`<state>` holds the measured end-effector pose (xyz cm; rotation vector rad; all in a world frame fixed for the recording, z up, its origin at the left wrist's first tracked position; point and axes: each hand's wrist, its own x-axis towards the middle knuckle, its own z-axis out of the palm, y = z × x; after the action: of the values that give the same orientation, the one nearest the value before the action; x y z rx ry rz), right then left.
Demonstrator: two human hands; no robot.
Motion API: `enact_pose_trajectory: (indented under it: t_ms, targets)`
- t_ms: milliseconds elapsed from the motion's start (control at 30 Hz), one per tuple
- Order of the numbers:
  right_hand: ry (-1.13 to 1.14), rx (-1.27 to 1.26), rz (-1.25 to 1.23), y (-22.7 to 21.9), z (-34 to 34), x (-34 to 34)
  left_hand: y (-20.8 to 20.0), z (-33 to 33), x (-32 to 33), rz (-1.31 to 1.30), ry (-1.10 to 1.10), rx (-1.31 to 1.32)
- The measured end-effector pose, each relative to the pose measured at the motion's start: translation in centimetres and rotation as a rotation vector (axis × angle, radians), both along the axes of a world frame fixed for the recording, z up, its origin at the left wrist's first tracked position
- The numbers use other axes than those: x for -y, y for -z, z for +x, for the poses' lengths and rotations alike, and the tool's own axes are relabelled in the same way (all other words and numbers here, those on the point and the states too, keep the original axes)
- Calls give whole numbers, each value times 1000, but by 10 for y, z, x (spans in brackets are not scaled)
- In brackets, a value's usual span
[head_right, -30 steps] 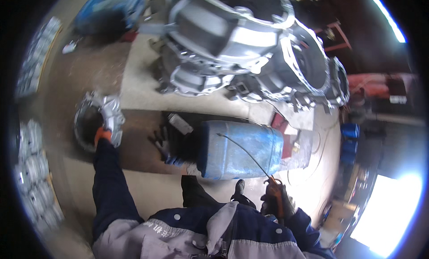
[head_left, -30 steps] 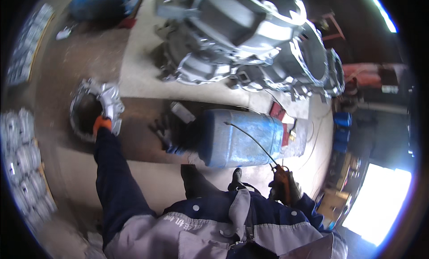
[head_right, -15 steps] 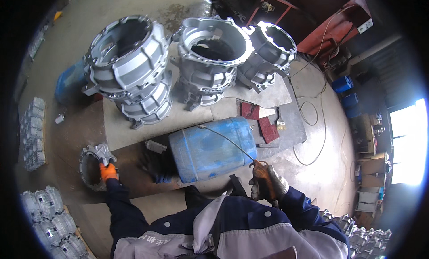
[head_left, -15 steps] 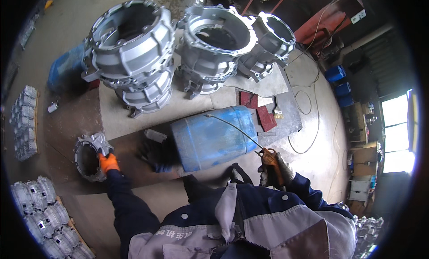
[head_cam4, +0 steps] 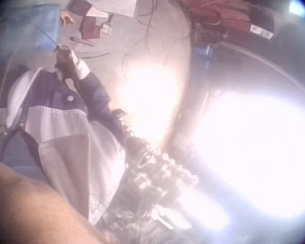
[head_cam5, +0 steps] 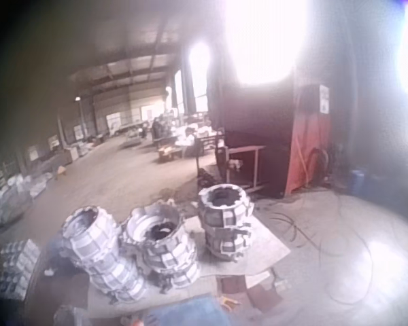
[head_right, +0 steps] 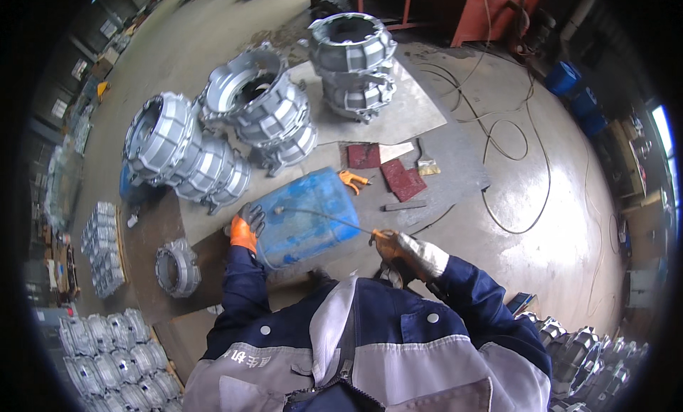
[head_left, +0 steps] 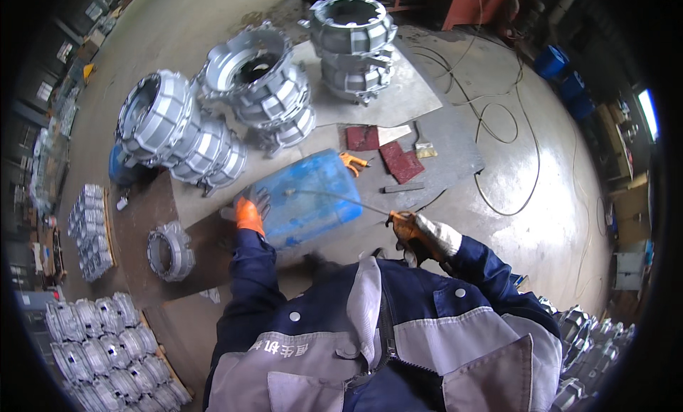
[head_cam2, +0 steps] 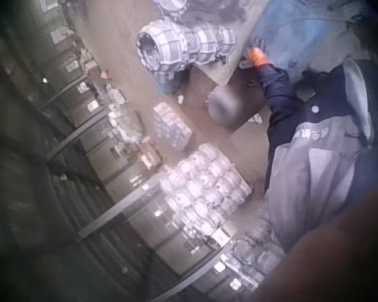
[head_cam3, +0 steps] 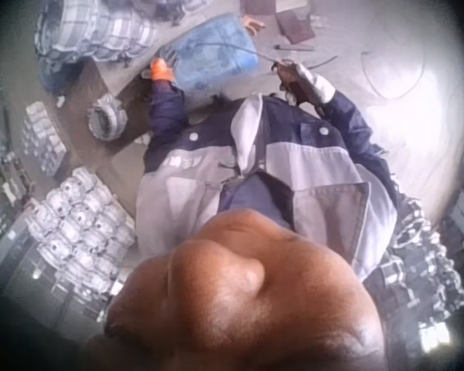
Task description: The person uses a handheld air blow gun to clean the interior and exterior surfaces of several large silver metal housings. They rotate each part to access different areas and then place the cleaned parts on a nearby stack.
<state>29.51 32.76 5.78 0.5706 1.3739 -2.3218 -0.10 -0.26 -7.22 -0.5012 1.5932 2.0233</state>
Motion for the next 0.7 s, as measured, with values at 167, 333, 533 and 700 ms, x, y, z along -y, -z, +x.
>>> enact_pose_trajectory:
  t_ms: [167,333,533,700]
  targets:
    - [170,-119,-150,7,26,-29,-35,-19,-63,31,110,17]
    - [339,-28,-189,4,52,-39,-41,-81,-128,-73,43,-444]
    - [614,-43,-142,-16,52,-42,-104,-211,-209,-435,67,-1163]
    - [791,34,-116,-14,38,-36,-148,-288,-263,-1063,153,-917]
